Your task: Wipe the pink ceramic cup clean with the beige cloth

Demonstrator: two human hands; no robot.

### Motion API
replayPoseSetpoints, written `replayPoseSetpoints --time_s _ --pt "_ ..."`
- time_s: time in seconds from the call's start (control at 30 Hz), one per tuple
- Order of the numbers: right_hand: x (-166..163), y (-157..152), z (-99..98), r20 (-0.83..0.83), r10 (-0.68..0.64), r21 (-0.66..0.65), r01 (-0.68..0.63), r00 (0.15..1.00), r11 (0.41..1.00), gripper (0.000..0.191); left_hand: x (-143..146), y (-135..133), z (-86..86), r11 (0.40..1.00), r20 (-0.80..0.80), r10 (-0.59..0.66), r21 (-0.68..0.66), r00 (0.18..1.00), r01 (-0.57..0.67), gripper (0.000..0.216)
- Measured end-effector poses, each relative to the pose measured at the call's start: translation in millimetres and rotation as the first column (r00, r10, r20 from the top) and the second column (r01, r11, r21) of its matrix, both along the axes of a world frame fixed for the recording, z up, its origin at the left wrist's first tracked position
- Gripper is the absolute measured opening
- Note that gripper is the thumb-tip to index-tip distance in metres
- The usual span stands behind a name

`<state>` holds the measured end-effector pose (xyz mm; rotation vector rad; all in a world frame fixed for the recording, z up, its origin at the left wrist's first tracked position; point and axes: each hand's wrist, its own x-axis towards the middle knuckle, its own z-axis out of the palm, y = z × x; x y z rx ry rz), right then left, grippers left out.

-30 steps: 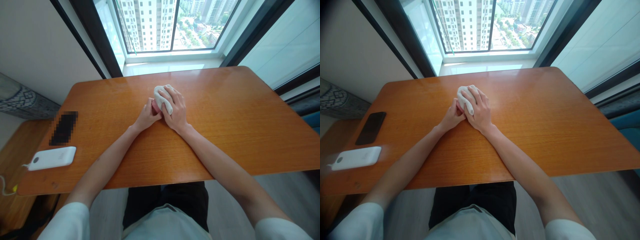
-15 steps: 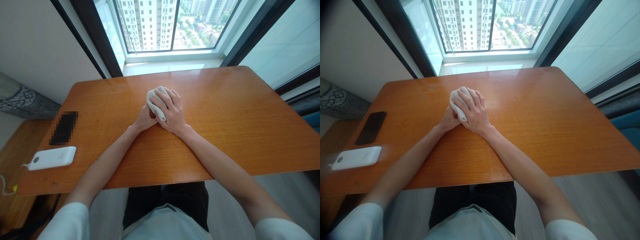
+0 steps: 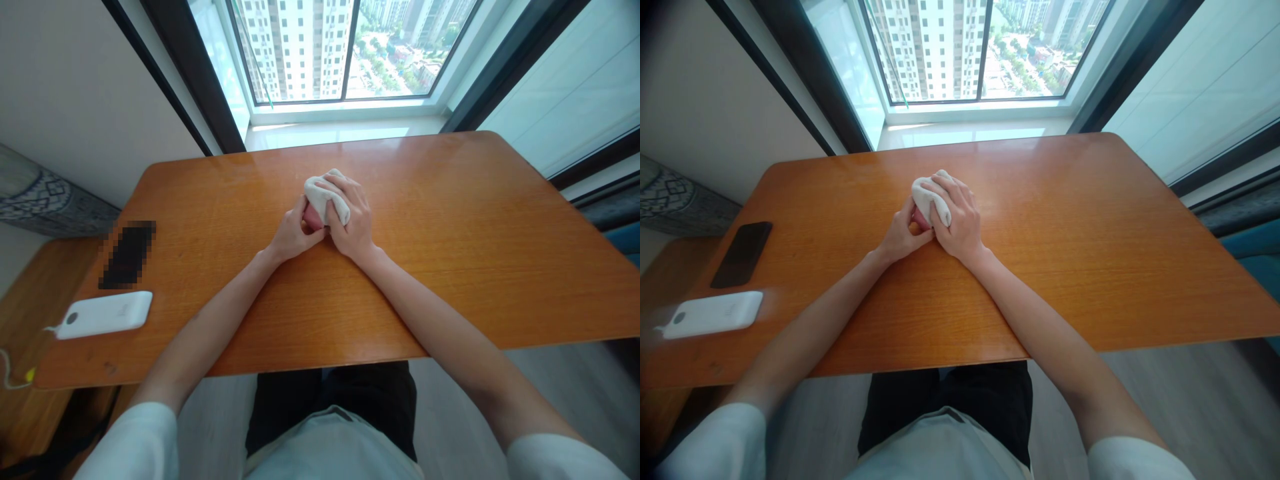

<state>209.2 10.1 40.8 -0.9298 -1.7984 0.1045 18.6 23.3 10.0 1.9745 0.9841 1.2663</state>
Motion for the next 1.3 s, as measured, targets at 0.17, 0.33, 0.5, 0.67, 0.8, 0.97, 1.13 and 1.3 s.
replayPoseSetpoints --time_s 0.17,0.33,0.5,0.67,0.8,0.97,1.13,1.3 --pt "-1.0 5.8 -4.6 -0.271 -0.031 -0.183 -0.020 0.962 0.983 0.057 -0.6 -0.8 2.5 0.999 -0.030 -0.027 0.022 0.999 0.028 0.070" --pt "2.2 16.3 -17.8 -0.490 -0.214 -0.473 -0.052 0.845 0.880 0.063 -1.8 -2.2 5.4 0.998 -0.051 -0.038 0.046 0.998 0.041 0.071" --pt "10.0 33.4 -26.8 -0.578 -0.229 -0.491 -0.110 0.783 0.864 0.058 -2.6 -1.9 7.0 0.999 -0.062 -0.036 0.034 0.997 0.038 0.075" --pt "9.7 34.1 -29.4 -0.568 -0.239 -0.496 -0.095 0.788 0.863 0.058 -3.9 -0.8 5.7 0.999 -0.039 -0.041 0.013 0.998 0.041 0.083" --pt "8.6 18.4 -22.7 -0.460 -0.139 -0.383 -0.055 0.877 0.922 0.058 -3.5 -0.3 4.7 0.999 -0.016 -0.048 -0.024 0.999 0.048 0.089" --pt "9.2 -0.7 -5.5 -0.093 0.082 -0.012 -0.084 0.992 0.996 0.048 -2.4 3.0 -2.9 0.998 0.044 -0.023 -0.051 0.999 0.026 0.080" --pt "-0.4 -5.6 -3.4 0.219 0.084 0.077 -0.103 0.972 0.992 0.045 -6.5 7.0 -13.2 0.996 0.050 -0.022 -0.086 0.998 0.027 0.039" --pt "-1.7 -3.3 -4.0 0.167 0.088 0.088 -0.104 0.982 0.991 0.045 -3.9 5.5 -11.7 0.996 0.046 0.002 -0.088 0.999 0.002 0.043"
